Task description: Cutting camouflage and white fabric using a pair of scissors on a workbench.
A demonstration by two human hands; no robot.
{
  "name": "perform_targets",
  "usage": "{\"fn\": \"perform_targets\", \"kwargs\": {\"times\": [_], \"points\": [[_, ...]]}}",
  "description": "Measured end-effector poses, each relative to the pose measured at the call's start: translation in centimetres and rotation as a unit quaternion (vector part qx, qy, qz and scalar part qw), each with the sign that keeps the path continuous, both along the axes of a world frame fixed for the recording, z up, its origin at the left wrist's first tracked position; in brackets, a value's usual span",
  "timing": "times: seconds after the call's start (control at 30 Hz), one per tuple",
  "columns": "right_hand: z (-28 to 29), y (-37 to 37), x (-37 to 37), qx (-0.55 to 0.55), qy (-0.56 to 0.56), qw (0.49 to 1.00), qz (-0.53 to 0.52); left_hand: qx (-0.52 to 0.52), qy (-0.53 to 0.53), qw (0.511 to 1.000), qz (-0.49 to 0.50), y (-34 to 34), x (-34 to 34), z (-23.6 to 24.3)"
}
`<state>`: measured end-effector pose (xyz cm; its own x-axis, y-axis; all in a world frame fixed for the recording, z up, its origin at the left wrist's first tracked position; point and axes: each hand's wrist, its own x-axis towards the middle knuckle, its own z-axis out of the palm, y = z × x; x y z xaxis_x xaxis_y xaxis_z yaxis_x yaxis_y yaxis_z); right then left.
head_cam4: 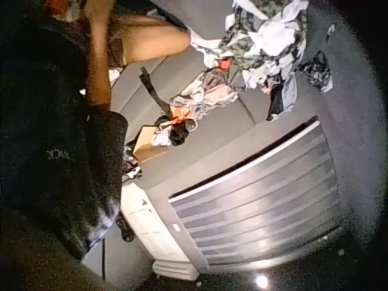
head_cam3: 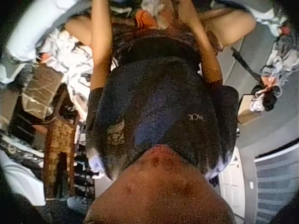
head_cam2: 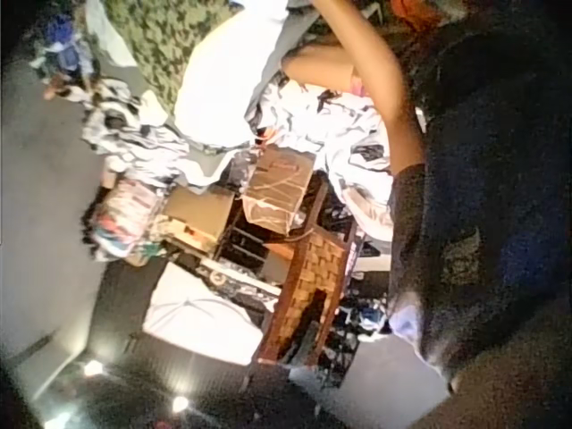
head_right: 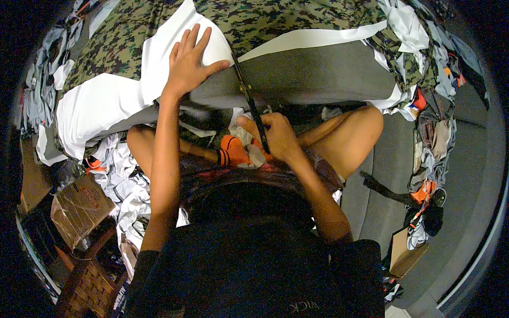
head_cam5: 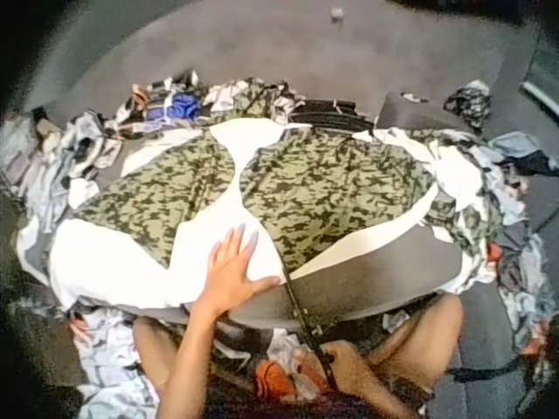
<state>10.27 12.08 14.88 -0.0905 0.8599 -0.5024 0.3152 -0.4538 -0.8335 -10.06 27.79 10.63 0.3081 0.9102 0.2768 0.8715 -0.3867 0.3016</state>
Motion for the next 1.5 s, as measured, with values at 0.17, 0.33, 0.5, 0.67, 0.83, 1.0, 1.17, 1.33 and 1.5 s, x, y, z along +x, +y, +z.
{"fn": "perform_targets", "kwargs": {"times": [0.17,0.33,0.5,0.67,0.83,1.0,1.17,1.33,1.5], "points": [[0.0,-0.2,-0.1,-0.005,0.024,1.000,-0.009,-0.004,0.006,1.000,0.003,0.1,0.1,0.1],[0.7,-0.3,-0.4,-0.021,0.017,1.000,-0.009,-0.003,0.002,1.000,0.005,0.0,-0.1,0.1],[0.6,-0.5,-0.4,0.007,0.022,1.000,-0.005,-0.005,0.001,1.000,0.003,-0.1,0.2,0.2],[0.3,-0.4,-0.3,0.029,-0.004,0.999,0.016,-0.015,-0.003,1.000,-0.001,0.1,0.0,0.1],[0.2,-0.5,0.0,0.034,0.019,0.999,0.013,-0.011,-0.002,1.000,-0.004,0.1,0.0,0.1],[-0.2,-1.4,0.5,-0.014,0.068,0.997,0.021,-0.006,0.004,1.000,0.002,0.0,-0.1,0.2],[-0.2,-0.4,0.8,-0.023,0.112,0.993,0.012,-0.016,-0.007,1.000,0.001,0.0,-0.1,0.4],[-0.9,2.3,0.3,-0.002,0.111,0.994,0.004,-0.047,-0.013,0.999,-0.009,0.1,-0.2,0.4],[-0.2,3.7,0.3,-0.016,0.090,0.996,0.009,-0.051,-0.010,0.999,-0.008,0.1,-0.2,0.6]]}}
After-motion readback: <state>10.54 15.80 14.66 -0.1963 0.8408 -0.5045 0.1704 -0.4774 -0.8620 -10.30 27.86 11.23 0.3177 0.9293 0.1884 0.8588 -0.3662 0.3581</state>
